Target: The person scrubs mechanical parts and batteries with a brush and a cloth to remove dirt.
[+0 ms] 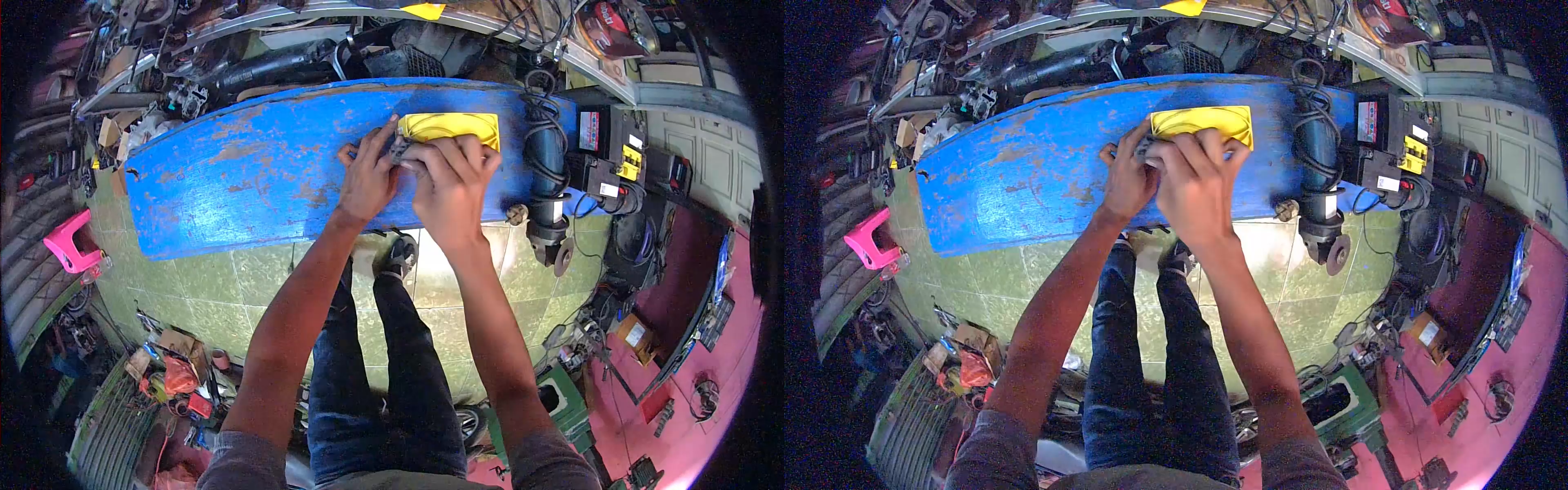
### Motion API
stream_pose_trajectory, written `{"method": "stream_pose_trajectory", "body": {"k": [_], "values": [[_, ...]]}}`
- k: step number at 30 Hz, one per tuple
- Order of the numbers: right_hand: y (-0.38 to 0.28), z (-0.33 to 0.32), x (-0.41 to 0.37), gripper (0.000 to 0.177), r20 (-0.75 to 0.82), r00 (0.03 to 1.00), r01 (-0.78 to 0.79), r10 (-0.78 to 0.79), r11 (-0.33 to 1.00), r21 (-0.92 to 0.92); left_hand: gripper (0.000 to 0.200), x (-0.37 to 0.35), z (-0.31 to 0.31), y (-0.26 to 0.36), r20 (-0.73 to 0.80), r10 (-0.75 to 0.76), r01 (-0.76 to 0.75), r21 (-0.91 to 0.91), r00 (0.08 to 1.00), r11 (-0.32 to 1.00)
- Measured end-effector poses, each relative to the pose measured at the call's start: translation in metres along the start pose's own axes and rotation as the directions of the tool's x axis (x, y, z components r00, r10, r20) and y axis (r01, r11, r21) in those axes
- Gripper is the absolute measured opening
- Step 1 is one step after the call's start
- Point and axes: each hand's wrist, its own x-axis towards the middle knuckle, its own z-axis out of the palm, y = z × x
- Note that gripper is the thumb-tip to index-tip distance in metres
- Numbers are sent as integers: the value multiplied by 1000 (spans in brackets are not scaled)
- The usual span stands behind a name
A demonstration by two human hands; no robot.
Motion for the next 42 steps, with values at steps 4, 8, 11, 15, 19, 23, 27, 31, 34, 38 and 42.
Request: {"method": "stream_pose_trajectory", "body": {"k": [4, 8, 11, 15, 19, 23, 27, 31, 34, 38, 42], "values": [[25, -14, -3, 27, -122, 979, -177, 160, 974, -139, 48, 0, 3, 3, 0, -37, 37, 19, 999, 999], [5, -4, -9, 25, -126, 977, -182, 169, 979, -96, 49, -1, 0, 0, 10, -27, 27, 14, 1000, 1000], [-2, 6, -7, 29, -113, 992, -52, 55, 998, 32, 47, 0, 1, 1, -1, -15, 15, 2, 1000, 1000], [36, -22, -6, 17, -157, 955, -284, 252, 928, -242, 45, -1, 2, 1, 8, -32, 32, 9, 999, 999], [28, -17, -8, 23, -117, 979, -184, 164, 966, -183, 44, -1, 1, 2, 7, -27, 27, 23, 1000, 999], [8, -7, 2, 27, -43, 999, -9, 8, 999, -32, 46, 0, 0, 0, -20, -6, 6, 0, 1000, 1000], [49, -34, -4, 23, -60, 986, -163, 153, 964, -209, 46, 0, 0, 3, 13, -48, 47, 15, 999, 999], [52, -34, -4, 15, -119, 972, -221, 203, 961, -164, 45, 0, -1, 3, 33, -43, 42, 45, 999, 998], [52, -29, 6, 11, -178, 945, -302, 275, 941, -154, 45, -1, 1, 1, 11, -21, 21, 40, 1000, 999], [58, -34, 17, 9, -171, 846, -517, 506, 856, -25, 39, 0, -5, 5, -1, -38, 38, 17, 999, 999], [66, -36, 21, 15, -16, 783, -619, 621, 782, 72, 36, 9, -27, 26, -97, -215, 193, -202, 972, 960]]}}
